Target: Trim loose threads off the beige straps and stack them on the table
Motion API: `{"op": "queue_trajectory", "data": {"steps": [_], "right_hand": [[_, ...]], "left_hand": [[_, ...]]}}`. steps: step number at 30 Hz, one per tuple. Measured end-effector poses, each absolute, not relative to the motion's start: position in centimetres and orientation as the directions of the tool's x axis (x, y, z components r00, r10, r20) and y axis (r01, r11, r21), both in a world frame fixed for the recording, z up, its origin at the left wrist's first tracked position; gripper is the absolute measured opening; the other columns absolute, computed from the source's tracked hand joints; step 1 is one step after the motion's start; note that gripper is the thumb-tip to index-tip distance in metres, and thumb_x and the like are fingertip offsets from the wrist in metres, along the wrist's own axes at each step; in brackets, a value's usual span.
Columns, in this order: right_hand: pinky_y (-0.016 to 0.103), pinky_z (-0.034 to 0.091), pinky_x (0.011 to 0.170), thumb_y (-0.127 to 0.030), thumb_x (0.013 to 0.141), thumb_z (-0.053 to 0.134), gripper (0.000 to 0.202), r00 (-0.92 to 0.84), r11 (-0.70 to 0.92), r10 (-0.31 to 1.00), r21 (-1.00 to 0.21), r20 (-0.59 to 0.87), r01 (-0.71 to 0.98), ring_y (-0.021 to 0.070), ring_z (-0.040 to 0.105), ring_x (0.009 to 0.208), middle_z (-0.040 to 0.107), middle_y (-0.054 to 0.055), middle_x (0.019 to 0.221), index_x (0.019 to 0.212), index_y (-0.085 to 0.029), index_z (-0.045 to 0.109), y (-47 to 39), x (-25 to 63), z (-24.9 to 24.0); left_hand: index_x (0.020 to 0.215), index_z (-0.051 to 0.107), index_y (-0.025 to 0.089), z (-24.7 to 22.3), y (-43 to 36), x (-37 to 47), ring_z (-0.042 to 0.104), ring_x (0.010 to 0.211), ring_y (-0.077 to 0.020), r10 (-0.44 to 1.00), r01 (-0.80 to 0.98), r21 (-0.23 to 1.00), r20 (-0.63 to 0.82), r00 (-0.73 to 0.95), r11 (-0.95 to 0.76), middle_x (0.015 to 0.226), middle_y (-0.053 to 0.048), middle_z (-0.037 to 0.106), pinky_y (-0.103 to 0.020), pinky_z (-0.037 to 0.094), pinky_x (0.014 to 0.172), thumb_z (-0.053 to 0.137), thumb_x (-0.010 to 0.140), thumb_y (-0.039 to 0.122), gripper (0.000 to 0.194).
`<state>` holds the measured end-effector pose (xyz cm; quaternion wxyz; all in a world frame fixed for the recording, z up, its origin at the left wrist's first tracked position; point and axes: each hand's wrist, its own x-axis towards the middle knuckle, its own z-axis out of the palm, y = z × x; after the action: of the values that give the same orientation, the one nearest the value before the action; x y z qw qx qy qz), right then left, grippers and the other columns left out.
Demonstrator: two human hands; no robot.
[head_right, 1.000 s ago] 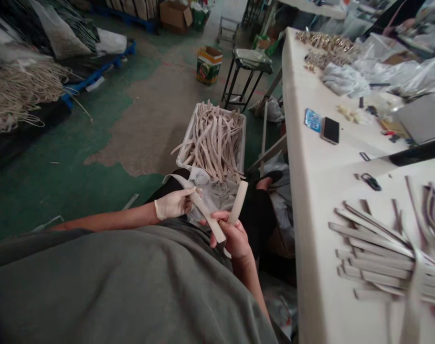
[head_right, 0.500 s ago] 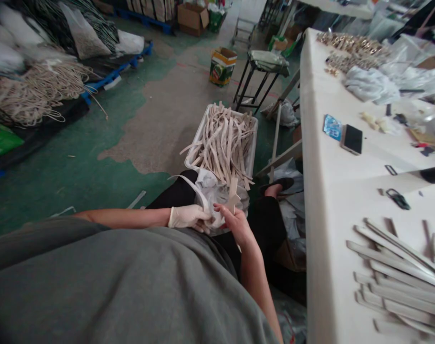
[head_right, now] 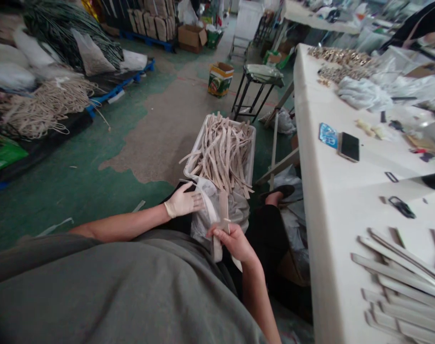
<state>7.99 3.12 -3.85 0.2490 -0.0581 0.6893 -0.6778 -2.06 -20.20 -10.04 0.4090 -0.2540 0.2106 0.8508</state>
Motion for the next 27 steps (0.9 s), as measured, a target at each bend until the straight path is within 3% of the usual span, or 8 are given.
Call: {"op": "queue_trajectory", "data": {"steps": [2, 5, 9, 12, 16, 20, 23, 27], "right_hand": [[0.026, 0.036, 0.056, -0.056, 0.089, 0.062, 0.042, -0.829, 0.154, -0.489, -0.962, -0.272, 0.225, 0.0132, 0.047, 0.059, 0.061, 0.002, 0.068, 0.082, -0.017, 0.077, 3.4, 9.4, -3.1], [0.027, 0.041, 0.063, -0.054, 0.092, 0.059, 0.041, -0.785, 0.217, -0.537, -0.95, -0.31, 0.227, 0.0149, 0.052, 0.066, 0.063, 0.002, 0.072, 0.083, -0.017, 0.076, 2.8, 11.3, -3.2], [0.027, 0.042, 0.064, -0.054, 0.092, 0.06, 0.041, -0.835, 0.182, -0.433, -0.94, -0.341, 0.29, 0.0159, 0.055, 0.067, 0.067, 0.003, 0.075, 0.086, -0.016, 0.075, 2.6, 12.5, -5.7], [0.029, 0.043, 0.063, -0.055, 0.09, 0.062, 0.04, -0.935, 0.073, -0.21, -0.958, -0.286, 0.277, 0.0161, 0.057, 0.069, 0.073, 0.009, 0.105, 0.09, -0.017, 0.076, 3.5, 11.7, -6.8], [0.029, 0.043, 0.06, -0.055, 0.089, 0.062, 0.038, -0.989, -0.011, 0.07, -0.991, -0.133, 0.132, 0.0142, 0.054, 0.065, 0.063, 0.011, 0.137, 0.09, -0.019, 0.077, 4.9, 8.7, -4.7], [0.033, 0.047, 0.072, -0.053, 0.086, 0.065, 0.034, -0.992, 0.01, 0.127, -1.0, 0.001, 0.001, 0.0199, 0.061, 0.081, 0.064, 0.007, 0.136, 0.091, -0.023, 0.079, 5.5, 5.2, -1.7], [0.039, 0.048, 0.088, -0.054, 0.082, 0.068, 0.032, -0.991, -0.016, 0.12, -0.998, 0.063, -0.066, 0.0268, 0.065, 0.102, 0.073, 0.005, 0.119, 0.089, -0.025, 0.08, 5.4, 3.6, -0.9], [0.041, 0.049, 0.092, -0.053, 0.082, 0.07, 0.03, -0.988, -0.035, 0.142, -0.997, 0.062, -0.067, 0.0269, 0.069, 0.097, 0.078, 0.005, 0.096, 0.088, -0.025, 0.081, 5.7, 3.7, -0.8]], "left_hand": [[0.108, 0.063, 0.011, -10.2, -20.3, -5.5, 0.072, 0.082, -0.025, 0.423, -0.695, 0.209, -0.663, -0.618, -0.688, 0.089, -0.013, 0.071, -0.039, 0.059, 0.075, 0.048, 0.096, 0.051, 0.044], [0.113, 0.062, 0.013, -9.3, -19.8, -10.1, 0.069, 0.066, -0.0182, 0.239, -0.562, 0.337, -0.656, -0.716, -0.756, 0.076, -0.008, 0.069, -0.029, 0.057, 0.065, 0.042, 0.102, 0.04, 0.036], [0.113, 0.063, 0.015, -6.7, -18.3, -12.5, 0.064, 0.056, -0.011, 0.134, -0.421, 0.478, -0.524, -0.841, -0.771, 0.073, -0.003, 0.069, -0.021, 0.052, 0.057, 0.045, 0.101, 0.025, 0.023], [0.11, 0.065, 0.015, -5.4, -17.0, -11.4, 0.063, 0.053, -0.0112, 0.189, -0.383, 0.632, -0.354, -0.916, -0.674, 0.072, -0.002, 0.069, -0.02, 0.049, 0.051, 0.06, 0.094, 0.027, 0.021], [0.103, 0.069, 0.013, -4.9, -15.4, -7.6, 0.063, 0.056, -0.0118, 0.362, -0.406, 0.792, -0.251, -0.898, -0.457, 0.072, -0.004, 0.07, -0.022, 0.051, 0.056, 0.07, 0.087, 0.034, 0.027], [0.101, 0.072, 0.013, -4.4, -14.1, -3.7, 0.064, 0.068, -0.0154, 0.585, -0.355, 0.916, -0.186, -0.79, -0.189, 0.076, -0.005, 0.071, -0.027, 0.052, 0.07, 0.073, 0.082, 0.047, 0.038], [0.097, 0.073, 0.013, -3.9, -13.3, -1.8, 0.064, 0.072, -0.0176, 0.7, -0.274, 0.962, -0.187, -0.689, -0.012, 0.076, -0.006, 0.071, -0.03, 0.05, 0.078, 0.071, 0.081, 0.055, 0.045], [0.089, 0.073, 0.013, -3.6, -13.0, -0.6, 0.063, 0.077, -0.0188, 0.754, -0.203, 0.975, -0.201, -0.625, 0.092, 0.078, -0.007, 0.07, -0.031, 0.049, 0.081, 0.066, 0.084, 0.06, 0.047]]}}
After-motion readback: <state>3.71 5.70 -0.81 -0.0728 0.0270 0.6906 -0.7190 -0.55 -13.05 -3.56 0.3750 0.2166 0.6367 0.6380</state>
